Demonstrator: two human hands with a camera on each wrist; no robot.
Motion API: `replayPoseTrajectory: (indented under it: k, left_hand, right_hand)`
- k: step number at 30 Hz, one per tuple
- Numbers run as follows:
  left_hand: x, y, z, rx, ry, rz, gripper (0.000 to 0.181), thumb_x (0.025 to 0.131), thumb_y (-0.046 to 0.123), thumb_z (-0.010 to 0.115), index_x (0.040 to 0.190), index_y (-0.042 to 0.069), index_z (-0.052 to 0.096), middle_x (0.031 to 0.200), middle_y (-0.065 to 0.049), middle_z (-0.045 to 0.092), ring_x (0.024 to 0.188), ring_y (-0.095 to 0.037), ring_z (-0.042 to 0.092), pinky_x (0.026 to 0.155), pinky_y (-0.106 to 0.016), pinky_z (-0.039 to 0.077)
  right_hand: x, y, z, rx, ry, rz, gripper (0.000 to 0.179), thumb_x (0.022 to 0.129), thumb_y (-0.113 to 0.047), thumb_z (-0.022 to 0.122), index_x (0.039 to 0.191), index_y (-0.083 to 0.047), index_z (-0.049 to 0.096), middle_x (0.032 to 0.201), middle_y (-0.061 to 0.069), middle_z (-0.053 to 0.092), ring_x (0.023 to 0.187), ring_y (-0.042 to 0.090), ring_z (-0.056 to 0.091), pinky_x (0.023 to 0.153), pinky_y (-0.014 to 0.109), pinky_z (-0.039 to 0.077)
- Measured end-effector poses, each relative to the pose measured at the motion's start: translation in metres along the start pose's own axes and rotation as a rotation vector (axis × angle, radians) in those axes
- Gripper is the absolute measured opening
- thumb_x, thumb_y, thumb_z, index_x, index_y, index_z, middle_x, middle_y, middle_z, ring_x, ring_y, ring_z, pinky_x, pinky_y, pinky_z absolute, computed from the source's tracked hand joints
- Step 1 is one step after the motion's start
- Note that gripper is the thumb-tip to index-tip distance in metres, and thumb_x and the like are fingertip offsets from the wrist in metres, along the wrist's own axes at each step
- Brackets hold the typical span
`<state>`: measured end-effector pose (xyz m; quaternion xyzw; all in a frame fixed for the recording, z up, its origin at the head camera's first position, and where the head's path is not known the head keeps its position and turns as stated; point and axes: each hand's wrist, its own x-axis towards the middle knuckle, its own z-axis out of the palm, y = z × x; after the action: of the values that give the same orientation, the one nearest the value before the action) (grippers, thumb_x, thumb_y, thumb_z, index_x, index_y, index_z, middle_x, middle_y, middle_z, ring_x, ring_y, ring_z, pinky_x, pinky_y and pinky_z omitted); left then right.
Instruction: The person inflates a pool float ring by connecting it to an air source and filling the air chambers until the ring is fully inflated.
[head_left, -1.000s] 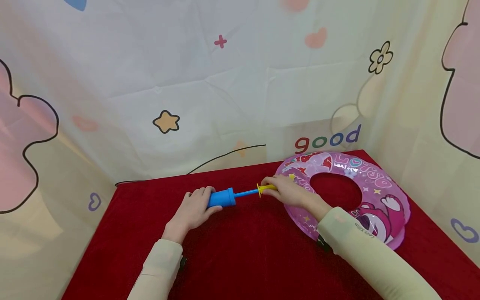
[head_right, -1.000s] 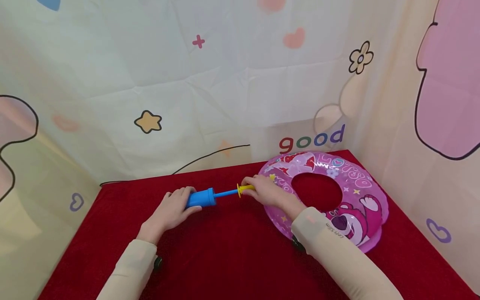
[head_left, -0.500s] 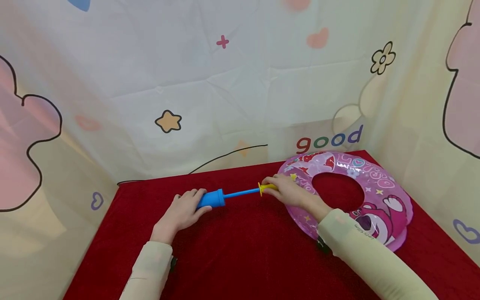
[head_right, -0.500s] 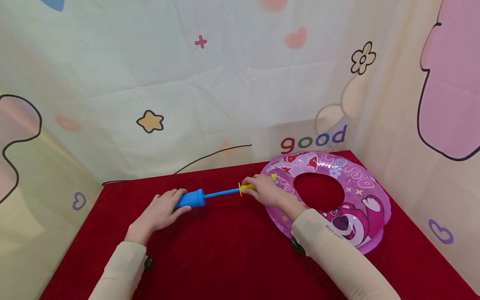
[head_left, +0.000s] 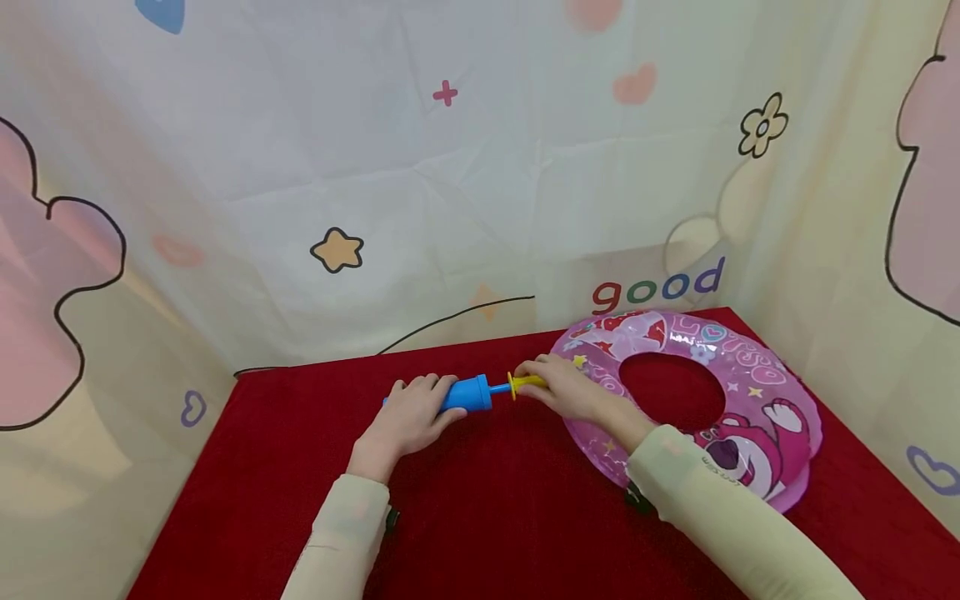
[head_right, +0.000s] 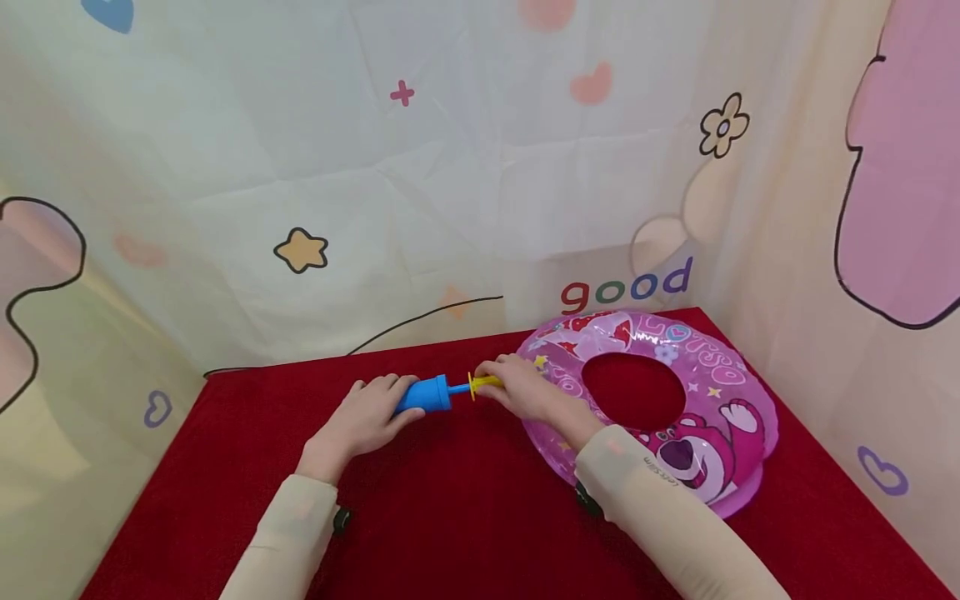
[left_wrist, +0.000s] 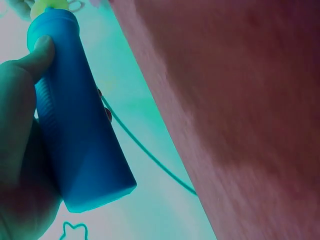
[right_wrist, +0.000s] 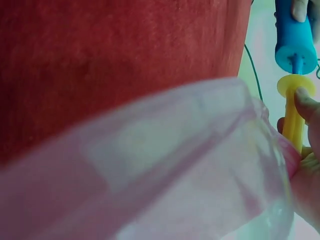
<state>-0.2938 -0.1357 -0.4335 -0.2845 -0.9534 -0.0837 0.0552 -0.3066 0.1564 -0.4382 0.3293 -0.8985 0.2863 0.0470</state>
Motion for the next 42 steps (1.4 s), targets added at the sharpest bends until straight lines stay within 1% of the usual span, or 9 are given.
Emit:
replayPoseTrajectory:
  k: [5,11,16,20,27,31,36,39,42]
  left_hand:
    - [0.0,0.011,0.009,-0.016,-0.034,-0.012,0.058,0.099,0.048,0.065,0.143,0.012,0.052,0.133,-0.011,0.061,0.118,-0.03,0.059,0.1,-0.057,0.045]
    - [-0.003,0.008,0.009,-0.025,-0.024,-0.037,0.058,0.098,0.049,0.066,0.143,0.014,0.054,0.134,-0.009,0.061,0.119,-0.029,0.059,0.1,-0.055,0.046]
    - [-0.011,-0.006,0.005,-0.04,-0.013,-0.042,0.058,0.098,0.049,0.066,0.144,0.015,0.054,0.134,-0.008,0.061,0.119,-0.029,0.059,0.101,-0.055,0.045]
    - [-0.022,-0.021,0.0,-0.063,-0.01,-0.054,0.058,0.098,0.048,0.066,0.145,0.015,0.054,0.136,-0.008,0.061,0.121,-0.03,0.058,0.102,-0.056,0.044]
    - [-0.042,-0.044,-0.01,-0.102,-0.011,-0.062,0.059,0.097,0.049,0.067,0.144,0.014,0.056,0.134,-0.008,0.062,0.119,-0.029,0.058,0.099,-0.054,0.045]
    - [-0.048,-0.05,-0.013,-0.097,-0.005,-0.062,0.058,0.097,0.047,0.068,0.143,0.013,0.057,0.133,-0.009,0.062,0.117,-0.03,0.059,0.098,-0.056,0.046]
    - [-0.044,-0.048,-0.014,-0.088,-0.012,-0.047,0.059,0.098,0.044,0.068,0.144,0.011,0.055,0.133,-0.011,0.062,0.118,-0.032,0.059,0.098,-0.058,0.045]
    - [-0.037,-0.041,-0.012,-0.071,-0.014,-0.034,0.06,0.098,0.043,0.068,0.146,0.01,0.054,0.134,-0.013,0.061,0.12,-0.034,0.058,0.1,-0.059,0.044]
    - [-0.028,-0.032,-0.009,-0.053,-0.017,-0.021,0.06,0.099,0.043,0.067,0.147,0.01,0.052,0.135,-0.014,0.061,0.121,-0.034,0.057,0.101,-0.058,0.042]
  right_hand:
    - [-0.005,0.002,0.004,0.028,-0.039,0.011,0.026,0.1,-0.021,0.069,0.121,-0.004,0.069,0.104,0.005,0.063,0.096,0.02,0.056,0.082,0.036,0.05]
    - [-0.003,0.005,0.003,0.044,-0.045,0.002,0.027,0.101,-0.025,0.068,0.121,-0.006,0.07,0.103,0.002,0.063,0.093,0.018,0.055,0.08,0.034,0.049]
    - [-0.001,0.003,-0.005,0.066,-0.041,0.04,0.022,0.099,-0.022,0.071,0.116,-0.007,0.072,0.101,0.0,0.065,0.092,0.017,0.057,0.081,0.034,0.051]
    - [0.0,0.001,-0.013,0.086,-0.041,0.074,0.02,0.098,-0.021,0.073,0.114,-0.009,0.073,0.101,0.0,0.067,0.094,0.018,0.059,0.084,0.037,0.051]
    - [-0.003,-0.001,-0.019,0.081,-0.056,0.107,0.023,0.097,-0.023,0.074,0.116,-0.009,0.073,0.103,0.0,0.069,0.095,0.019,0.06,0.086,0.038,0.051]
    - [-0.005,-0.001,-0.021,0.106,-0.05,0.125,0.025,0.096,-0.021,0.074,0.117,-0.009,0.073,0.104,0.001,0.069,0.095,0.021,0.06,0.085,0.039,0.052]
    - [-0.003,0.001,-0.015,0.109,-0.015,0.099,0.025,0.097,-0.018,0.074,0.119,-0.005,0.073,0.107,0.005,0.071,0.096,0.022,0.061,0.087,0.042,0.053]
    - [-0.002,0.0,-0.009,0.104,0.006,0.081,0.027,0.098,-0.017,0.072,0.12,-0.003,0.073,0.11,0.009,0.072,0.096,0.023,0.062,0.087,0.043,0.053]
    - [-0.002,-0.002,-0.006,0.104,0.022,0.092,0.029,0.097,-0.017,0.073,0.122,-0.002,0.074,0.11,0.01,0.073,0.096,0.023,0.062,0.086,0.041,0.053]
